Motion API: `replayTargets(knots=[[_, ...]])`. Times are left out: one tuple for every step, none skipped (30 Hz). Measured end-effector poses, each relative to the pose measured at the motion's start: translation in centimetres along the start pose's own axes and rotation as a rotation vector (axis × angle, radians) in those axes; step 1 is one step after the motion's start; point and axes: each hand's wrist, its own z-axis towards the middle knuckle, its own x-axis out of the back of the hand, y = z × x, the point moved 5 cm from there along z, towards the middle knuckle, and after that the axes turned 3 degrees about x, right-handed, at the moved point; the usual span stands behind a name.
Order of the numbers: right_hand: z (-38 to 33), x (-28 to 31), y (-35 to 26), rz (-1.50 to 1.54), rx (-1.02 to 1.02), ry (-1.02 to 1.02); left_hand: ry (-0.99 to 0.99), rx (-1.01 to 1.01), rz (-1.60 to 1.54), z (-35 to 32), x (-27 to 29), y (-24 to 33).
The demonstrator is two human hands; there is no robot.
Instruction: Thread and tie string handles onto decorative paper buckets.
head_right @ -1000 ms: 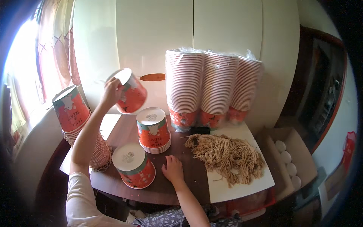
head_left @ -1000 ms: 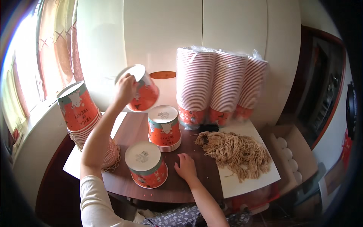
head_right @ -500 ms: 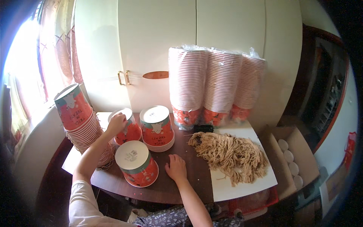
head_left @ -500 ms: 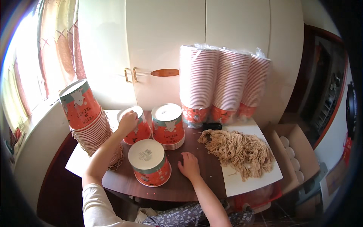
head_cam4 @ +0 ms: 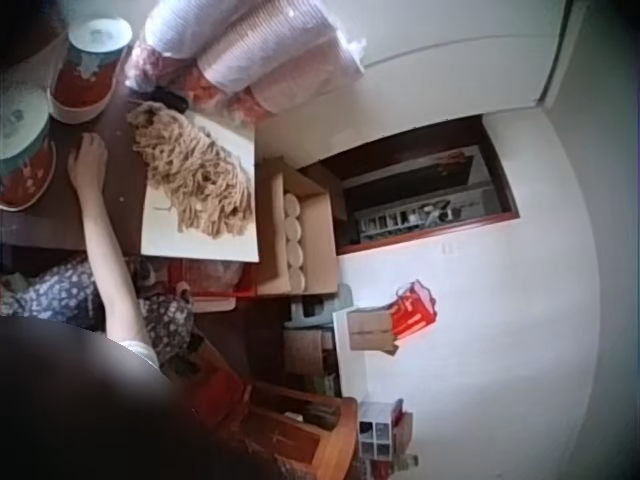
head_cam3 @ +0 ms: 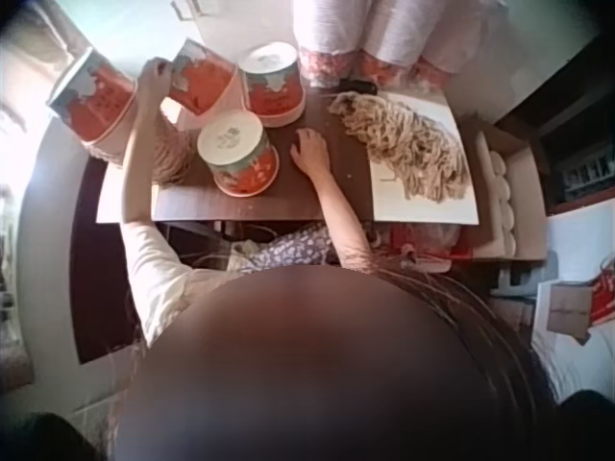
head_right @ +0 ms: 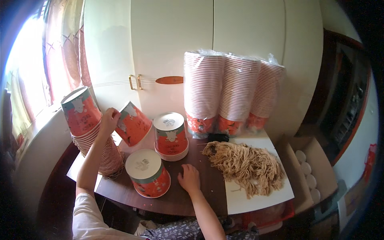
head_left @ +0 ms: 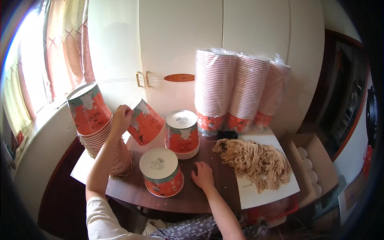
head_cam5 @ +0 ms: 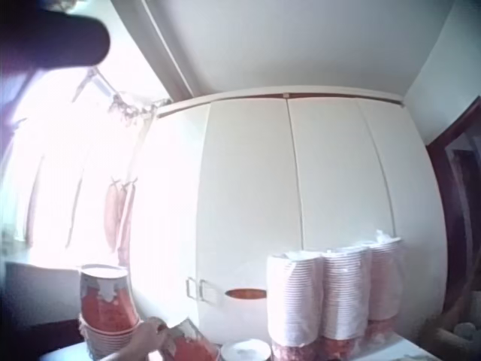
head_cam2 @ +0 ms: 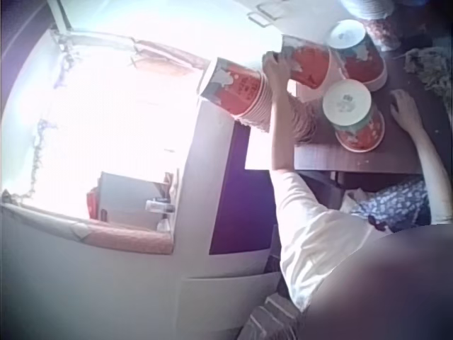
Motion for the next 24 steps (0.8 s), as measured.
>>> replayTargets(knots=[[0.0,0.0,0.1,0.007,-0.004,-0.007,0.049,0.033,-0.044,0.1,0.7,-0.5],[0.0,0.0,0.2,0.014,-0.008,-0.014,0.002,0.194,-0.225,0.0,0.4,-2.0],[0.0,0.0,0.2,0.016,-0.007,-0.016,0.003,0.196,-0.223,-0.5,0.2,-2.1],[0.0,0.0,0.2,0.01,-0.013,-0.023,-0.018,0.38,-0.496,-1.4,-0.5,-2.8],[-0.1,0.0,0.2,0.003,-0.019,-0.029,-0.038,0.563,-0.77,-2.5,-1.5,-3.2],[-0.1,0.1,0.3,0.001,-0.019,-0.029,-0.028,0.58,-0.857,-3.4,-2.0,-2.9],[-0.1,0.1,0.3,0.01,-0.021,-0.025,0.02,0.645,-0.892,-4.2,-2.3,-3.6],[0.0,0.1,0.3,0.018,-0.023,-0.021,0.068,0.71,-0.927,-5.1,-3.0,-4.5],[0.0,0.0,0.5,0.015,-0.022,-0.017,0.125,0.775,-0.976,-6.2,-3.9,-5.4],[-0.1,-0.1,0.6,0.007,-0.024,-0.005,0.122,0.802,-1.021,-7.4,-4.7,-5.9],[-0.1,-0.1,0.8,-0.001,-0.026,0.007,0.117,0.829,-1.067,-8.5,-5.6,-6.4],[0.0,-0.1,0.7,-0.001,-0.026,0.007,0.118,0.935,-1.074,-10.0,-6.7,-7.4],[0.0,0.0,0.6,0.013,-0.039,-0.002,0.127,1.008,-1.19,-11.3,-7.9,-8.5],[0.0,0.0,0.5,0.025,-0.054,-0.012,0.135,1.081,-1.309,-12.7,-9.4,-9.8],[0.2,-0.2,0.2,0.028,-0.047,-0.015,0.093,0.999,-1.398,-13.7,-10.2,-11.3],[0.2,-0.4,0.3,0.036,-0.049,-0.037,0.095,1.001,-1.402,-14.8,-11.1,-12.4],[0.3,-0.6,0.4,0.046,-0.048,-0.06,-0.019,0.965,-1.569,-15.7,-12.2,-12.7],[0.5,-0.8,0.4,0.042,-0.045,-0.061,-0.14,0.919,-1.733,-16.1,-12.9,-12.5],[0.5,-0.6,0.9,0.024,-0.044,-0.018,-0.155,0.921,-1.746,-16.4,-13.0,-10.5],[0.6,-0.4,1.4,0.007,-0.041,0.025,-0.058,1.086,-1.672,-17.6,-13.0,-9.2],[1.0,-0.5,1.6,0.004,-0.036,0.028,0.056,1.239,-1.581,-18.5,-12.3,-8.6],[1.5,-1.0,1.6,0.029,-0.033,-0.011,0.065,1.232,-1.584,-19.1,-12.1,-9.3],[1.9,-1.6,1.5,0.055,-0.029,-0.051,-0.006,1.209,-1.644,-19.7,-12.2,-10.1],[2.4,-1.9,1.2,0.057,-0.022,-0.052,-0.08,1.187,-1.7,-20.4,-12.2,-10.8]])
